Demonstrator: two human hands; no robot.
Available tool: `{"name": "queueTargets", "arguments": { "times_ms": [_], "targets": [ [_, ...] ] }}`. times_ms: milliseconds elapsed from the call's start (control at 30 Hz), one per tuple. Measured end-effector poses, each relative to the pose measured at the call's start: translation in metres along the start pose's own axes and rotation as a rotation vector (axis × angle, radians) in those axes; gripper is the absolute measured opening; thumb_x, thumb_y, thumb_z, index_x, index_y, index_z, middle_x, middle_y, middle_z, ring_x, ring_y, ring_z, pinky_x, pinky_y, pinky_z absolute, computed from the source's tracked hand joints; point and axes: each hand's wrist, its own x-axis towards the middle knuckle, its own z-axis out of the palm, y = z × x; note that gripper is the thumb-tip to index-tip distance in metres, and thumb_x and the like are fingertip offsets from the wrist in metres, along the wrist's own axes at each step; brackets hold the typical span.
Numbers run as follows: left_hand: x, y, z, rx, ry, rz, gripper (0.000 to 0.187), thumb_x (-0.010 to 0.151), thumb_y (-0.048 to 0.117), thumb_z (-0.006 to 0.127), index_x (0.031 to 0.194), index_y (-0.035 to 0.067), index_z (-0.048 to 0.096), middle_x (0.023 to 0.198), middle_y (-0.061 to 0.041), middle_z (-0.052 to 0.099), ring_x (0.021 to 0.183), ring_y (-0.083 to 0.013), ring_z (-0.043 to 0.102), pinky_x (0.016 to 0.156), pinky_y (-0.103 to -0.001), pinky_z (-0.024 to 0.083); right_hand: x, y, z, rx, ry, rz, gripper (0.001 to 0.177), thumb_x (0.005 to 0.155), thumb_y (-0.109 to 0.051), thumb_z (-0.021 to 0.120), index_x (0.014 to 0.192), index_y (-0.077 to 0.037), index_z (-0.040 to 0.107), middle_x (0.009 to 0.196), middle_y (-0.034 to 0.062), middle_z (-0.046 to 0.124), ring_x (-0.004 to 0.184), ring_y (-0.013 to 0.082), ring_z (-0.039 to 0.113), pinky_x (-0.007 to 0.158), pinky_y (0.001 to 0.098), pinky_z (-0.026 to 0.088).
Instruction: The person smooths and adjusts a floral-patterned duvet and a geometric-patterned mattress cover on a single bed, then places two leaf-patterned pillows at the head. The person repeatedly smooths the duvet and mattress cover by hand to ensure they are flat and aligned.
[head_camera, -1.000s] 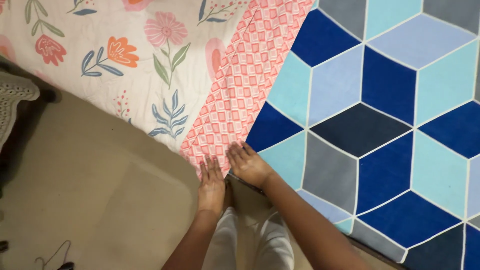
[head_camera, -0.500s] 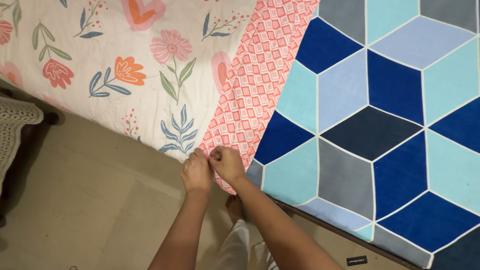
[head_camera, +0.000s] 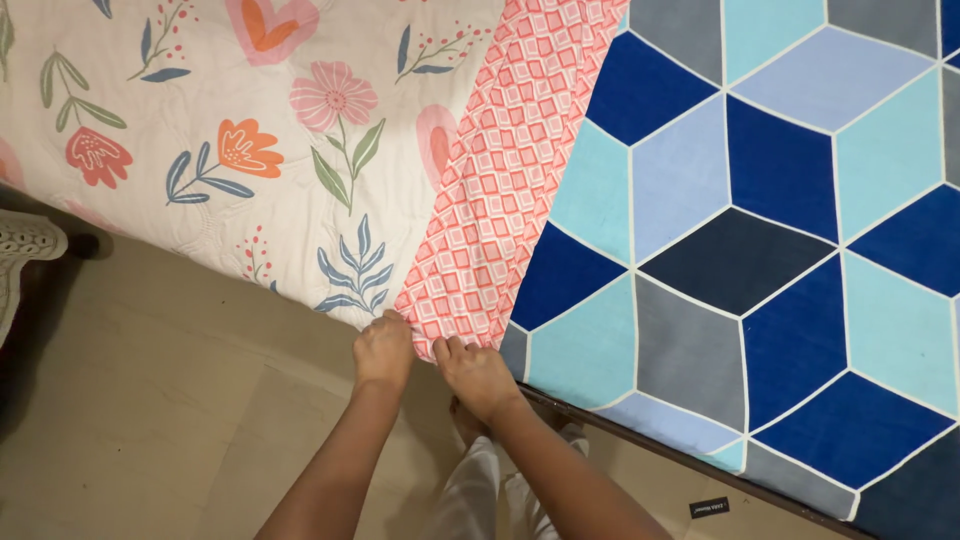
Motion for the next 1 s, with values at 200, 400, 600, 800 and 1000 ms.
{"name": "queueTargets", "arguments": {
  "times_ms": [200, 400, 600, 800, 1000],
  "targets": [
    [-0.004, 0.018, 0.007, 0.147, -0.254, 0.102, 0.013, 0.09, 0.018, 0.064, 0.084, 0.018, 0.075, 0.086, -0.001, 0.074, 0.079, -0.0175, 0.076, 0.055, -0.032, 0.062, 0.007, -0.007, 0.003, 0.047, -0.152, -0.035, 0.039, 0.074, -0.012, 0.074, 0.109, -0.004, 0.059, 0.095, 0.0103, 0.068, 0.082, 0.0283, 0.072, 0.069, 0.0395, 0.059],
    [-0.019, 0.028, -0.006, 0.094, -0.346, 0.056, 0.014, 0.092, 0.019, 0.065, 0.085, 0.02, 0.077, 0.09, -0.003, 0.076, 0.083, -0.0189, 0.076, 0.058, -0.036, 0.063, 0.0, 0.001, -0.005, 0.142, -0.212, -0.11, 0.043, 0.065, -0.015, 0.078, 0.104, -0.006, 0.064, 0.092, 0.0106, 0.068, 0.084, 0.0295, 0.07, 0.07, 0.0422, 0.057],
    [-0.004, 0.049, -0.055, -0.26, -0.189, 0.1, 0.013, 0.077, 0.014, 0.066, 0.086, 0.013, 0.075, 0.094, -0.008, 0.075, 0.095, -0.0254, 0.073, 0.076, -0.041, 0.06, 0.0, 0.038, -0.02, 0.223, 0.405, 0.309, 0.008, 0.099, -0.019, 0.065, 0.098, -0.011, 0.064, 0.089, 0.0088, 0.067, 0.082, 0.0325, 0.067, 0.066, 0.046, 0.051],
    [0.006, 0.107, -0.115, -0.592, -0.074, 0.213, 0.037, 0.08, 0.022, 0.071, 0.11, 0.002, 0.061, 0.1, -0.016, 0.066, 0.088, -0.0354, 0.068, 0.071, -0.049, 0.057, 0.038, 0.083, -0.042, 0.678, 0.466, 0.923, 0.043, 0.082, -0.037, 0.083, 0.1, -0.004, 0.064, 0.074, 0.0078, 0.066, 0.066, 0.0257, 0.065, 0.063, 0.0414, 0.051],
    [0.01, 0.118, -0.127, -0.577, -0.13, 0.169, 0.041, 0.089, 0.041, 0.073, 0.103, 0.005, 0.06, 0.102, -0.014, 0.066, 0.091, -0.0327, 0.07, 0.072, -0.047, 0.058, 0.046, 0.121, -0.041, 0.973, 0.464, 1.019, 0.036, 0.078, -0.027, 0.086, 0.093, -0.003, 0.065, 0.059, 0.0059, 0.065, 0.05, 0.0141, 0.058, 0.049, 0.0329, 0.047]
  ]
}}
